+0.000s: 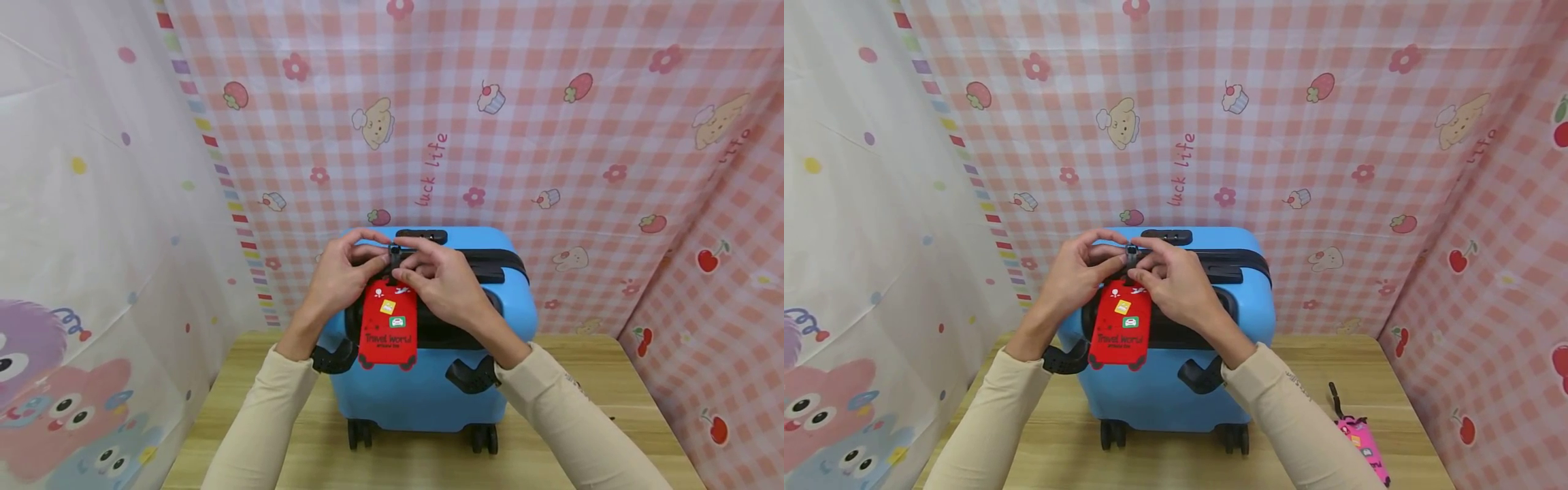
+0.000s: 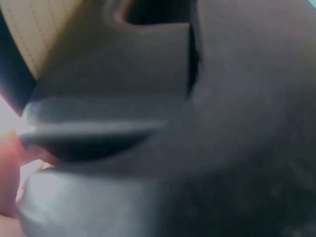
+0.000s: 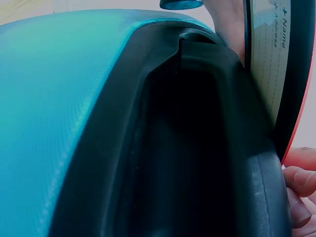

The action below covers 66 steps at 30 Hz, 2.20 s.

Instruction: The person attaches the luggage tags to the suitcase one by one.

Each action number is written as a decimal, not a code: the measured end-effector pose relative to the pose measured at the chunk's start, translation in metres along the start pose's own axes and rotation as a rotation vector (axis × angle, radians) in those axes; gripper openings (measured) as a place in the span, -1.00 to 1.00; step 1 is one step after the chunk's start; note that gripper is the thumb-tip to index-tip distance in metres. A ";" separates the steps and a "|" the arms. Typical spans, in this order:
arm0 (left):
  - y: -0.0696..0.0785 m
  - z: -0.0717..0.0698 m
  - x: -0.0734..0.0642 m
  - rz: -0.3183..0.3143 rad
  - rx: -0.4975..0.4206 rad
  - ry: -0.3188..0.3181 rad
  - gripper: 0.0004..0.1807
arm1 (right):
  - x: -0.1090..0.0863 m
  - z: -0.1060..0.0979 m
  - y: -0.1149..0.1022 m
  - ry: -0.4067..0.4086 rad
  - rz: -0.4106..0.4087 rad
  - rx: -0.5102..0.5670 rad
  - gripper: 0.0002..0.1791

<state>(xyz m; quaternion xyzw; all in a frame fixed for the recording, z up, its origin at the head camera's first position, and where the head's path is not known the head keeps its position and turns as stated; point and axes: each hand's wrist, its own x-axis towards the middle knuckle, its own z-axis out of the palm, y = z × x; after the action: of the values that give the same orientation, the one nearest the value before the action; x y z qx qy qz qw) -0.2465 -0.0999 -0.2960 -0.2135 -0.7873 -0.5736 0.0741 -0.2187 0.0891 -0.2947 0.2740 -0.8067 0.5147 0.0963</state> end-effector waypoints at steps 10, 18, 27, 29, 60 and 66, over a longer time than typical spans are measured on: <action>0.001 -0.003 -0.002 -0.019 -0.115 0.045 -0.79 | 0.000 0.001 -0.001 0.007 0.018 -0.028 -0.49; 0.000 -0.006 -0.003 0.002 -0.195 0.013 -0.75 | 0.001 0.002 -0.001 0.012 0.023 -0.048 -0.50; 0.000 -0.006 -0.004 0.035 -0.173 -0.011 -0.80 | 0.000 0.003 -0.004 0.038 0.053 -0.075 -0.51; -0.001 -0.005 -0.004 0.040 -0.158 -0.006 -0.81 | 0.000 0.003 -0.004 0.038 0.057 -0.071 -0.51; 0.001 -0.003 -0.006 0.023 -0.081 0.015 -0.74 | -0.001 0.003 -0.002 0.039 0.024 -0.048 -0.72; 0.002 -0.004 -0.007 0.008 -0.064 0.011 -0.72 | 0.000 0.004 -0.003 0.040 0.060 -0.024 -0.73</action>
<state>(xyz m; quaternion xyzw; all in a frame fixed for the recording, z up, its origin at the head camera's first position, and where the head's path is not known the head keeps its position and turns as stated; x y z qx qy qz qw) -0.2404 -0.1050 -0.2957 -0.2158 -0.7673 -0.5994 0.0740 -0.2164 0.0841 -0.2940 0.2381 -0.8187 0.5129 0.1000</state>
